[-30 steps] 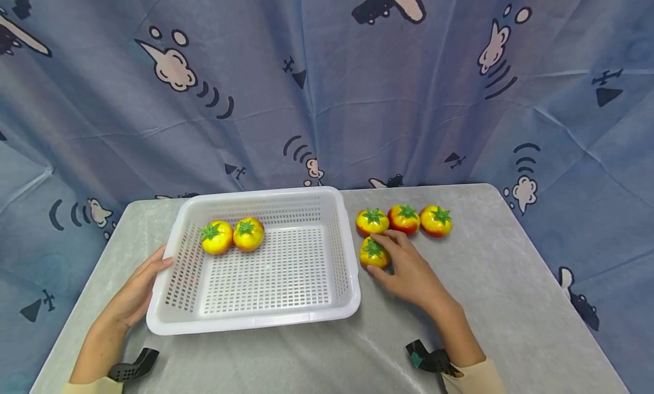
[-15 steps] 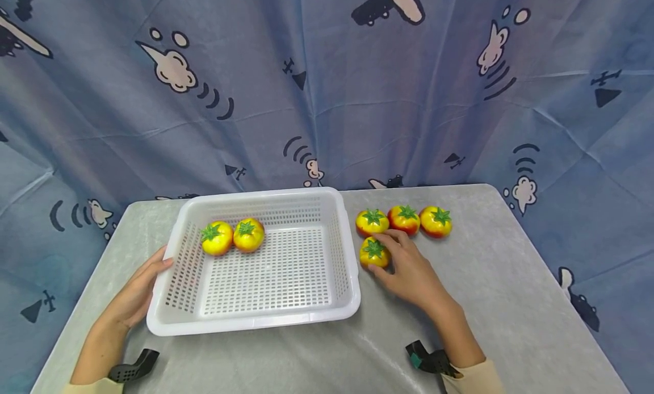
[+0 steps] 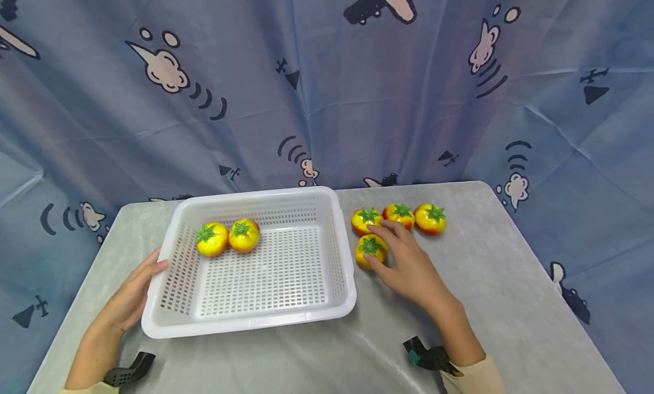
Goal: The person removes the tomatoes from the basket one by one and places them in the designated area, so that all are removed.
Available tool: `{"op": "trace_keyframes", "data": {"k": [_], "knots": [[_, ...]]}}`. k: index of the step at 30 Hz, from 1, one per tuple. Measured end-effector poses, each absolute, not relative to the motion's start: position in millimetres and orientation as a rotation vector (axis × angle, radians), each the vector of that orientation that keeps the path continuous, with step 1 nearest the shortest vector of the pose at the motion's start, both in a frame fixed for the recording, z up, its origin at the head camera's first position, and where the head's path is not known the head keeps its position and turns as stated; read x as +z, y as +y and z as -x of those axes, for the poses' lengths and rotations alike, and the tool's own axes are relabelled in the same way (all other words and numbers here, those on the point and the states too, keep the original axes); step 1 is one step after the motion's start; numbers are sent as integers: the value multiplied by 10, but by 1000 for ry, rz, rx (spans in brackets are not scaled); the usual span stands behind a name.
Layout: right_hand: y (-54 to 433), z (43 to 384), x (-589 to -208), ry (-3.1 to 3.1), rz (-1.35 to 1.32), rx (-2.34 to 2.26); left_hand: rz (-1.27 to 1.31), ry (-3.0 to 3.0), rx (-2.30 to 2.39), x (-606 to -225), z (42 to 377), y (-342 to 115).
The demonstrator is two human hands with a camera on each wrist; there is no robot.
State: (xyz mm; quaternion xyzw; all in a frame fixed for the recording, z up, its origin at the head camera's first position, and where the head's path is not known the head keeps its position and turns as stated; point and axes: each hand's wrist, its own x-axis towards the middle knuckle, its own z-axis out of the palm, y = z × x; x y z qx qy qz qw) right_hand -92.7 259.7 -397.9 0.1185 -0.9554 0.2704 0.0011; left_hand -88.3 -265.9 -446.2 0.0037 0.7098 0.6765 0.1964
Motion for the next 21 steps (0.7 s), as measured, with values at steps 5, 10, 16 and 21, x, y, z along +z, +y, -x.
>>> {"op": "trace_keyframes", "data": {"k": [5,10,16,21], "knots": [[2510,935,-3885,-2966,-400,872,-19,1989,1881,-4459,905,-2666],[2401,961,-3771,-2931,-467,883,-15,1982,1881,-4476,917,-2658],[2261,1018,-3643,-2914,-566,916,-11,1976,1896,-4497,902,-2679],[2162,1043,-3583,-2941,-582,887,-28,1956,1905,-4505,896,-2675]]}}
